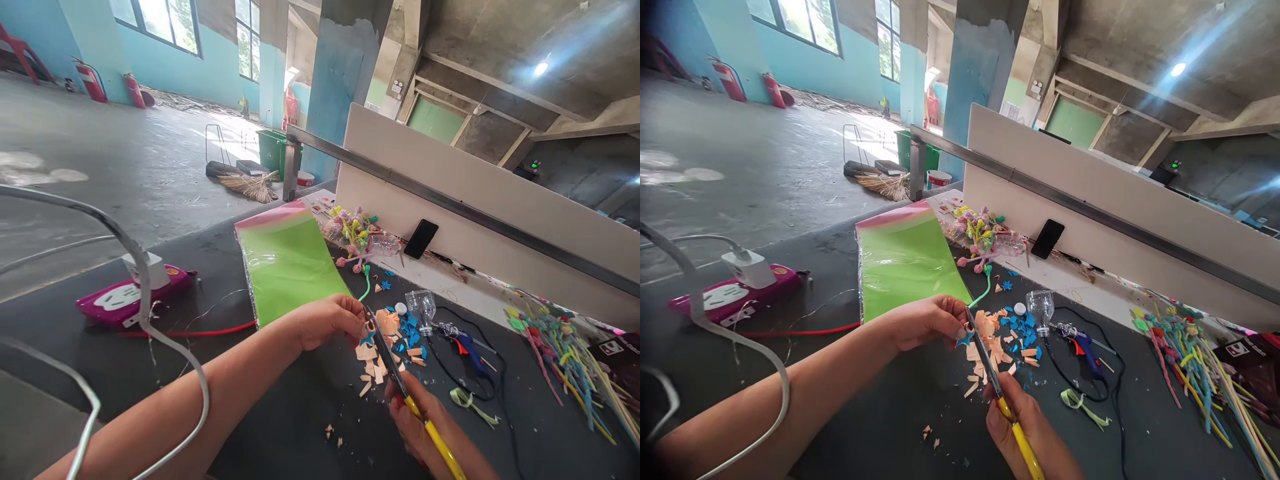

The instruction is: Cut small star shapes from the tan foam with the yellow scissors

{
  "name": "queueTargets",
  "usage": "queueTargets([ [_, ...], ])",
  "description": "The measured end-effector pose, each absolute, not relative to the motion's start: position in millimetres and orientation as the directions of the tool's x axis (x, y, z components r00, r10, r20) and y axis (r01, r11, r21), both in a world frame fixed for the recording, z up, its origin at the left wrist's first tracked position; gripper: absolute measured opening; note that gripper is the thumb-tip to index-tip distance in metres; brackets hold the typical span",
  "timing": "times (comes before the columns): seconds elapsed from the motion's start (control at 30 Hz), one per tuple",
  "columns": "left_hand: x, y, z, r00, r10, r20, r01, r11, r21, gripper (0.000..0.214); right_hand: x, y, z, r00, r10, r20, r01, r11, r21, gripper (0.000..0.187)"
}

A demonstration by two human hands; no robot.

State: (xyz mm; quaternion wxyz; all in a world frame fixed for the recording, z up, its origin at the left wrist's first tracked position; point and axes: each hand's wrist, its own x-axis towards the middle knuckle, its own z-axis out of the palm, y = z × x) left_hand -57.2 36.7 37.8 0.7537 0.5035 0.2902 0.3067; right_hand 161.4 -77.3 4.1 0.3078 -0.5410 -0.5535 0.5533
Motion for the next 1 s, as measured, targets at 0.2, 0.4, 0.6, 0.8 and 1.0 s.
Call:
queueTargets([
  [0.2,-56.4,37.8,36.3,0.661,0.726,-0.188,-0.213,0.422,0.881,0.013,160.3,-75.8,9.9,-0.259,0.948,-0.185,0.384,-0.074,-0.920,0.051],
  [0.4,-57.2,38.2,35.3,0.682,0.707,-0.185,-0.223,0.442,0.869,0.012,158.6,-69.4,3.5,-0.269,0.961,-0.059,0.489,0.084,-0.868,0.045],
  [0.6,-58.5,39.8,31.5,0.696,0.695,-0.183,-0.099,0.346,0.933,0.015,161.7,-78.0,6.1,-0.282,0.919,-0.277,0.359,-0.166,-0.918,0.048],
  [0.8,-61.9,39.1,36.5,0.701,0.707,-0.099,-0.025,0.163,0.986,0.013,172.4,-75.2,24.9,-0.135,0.947,-0.293,0.553,-0.173,-0.815,0.035],
  [1.0,-61.3,36.9,39.4,0.695,0.718,-0.037,0.046,0.007,0.999,0.013,172.7,-69.4,21.7,-0.123,0.965,-0.231,0.884,0.001,-0.467,0.061],
])
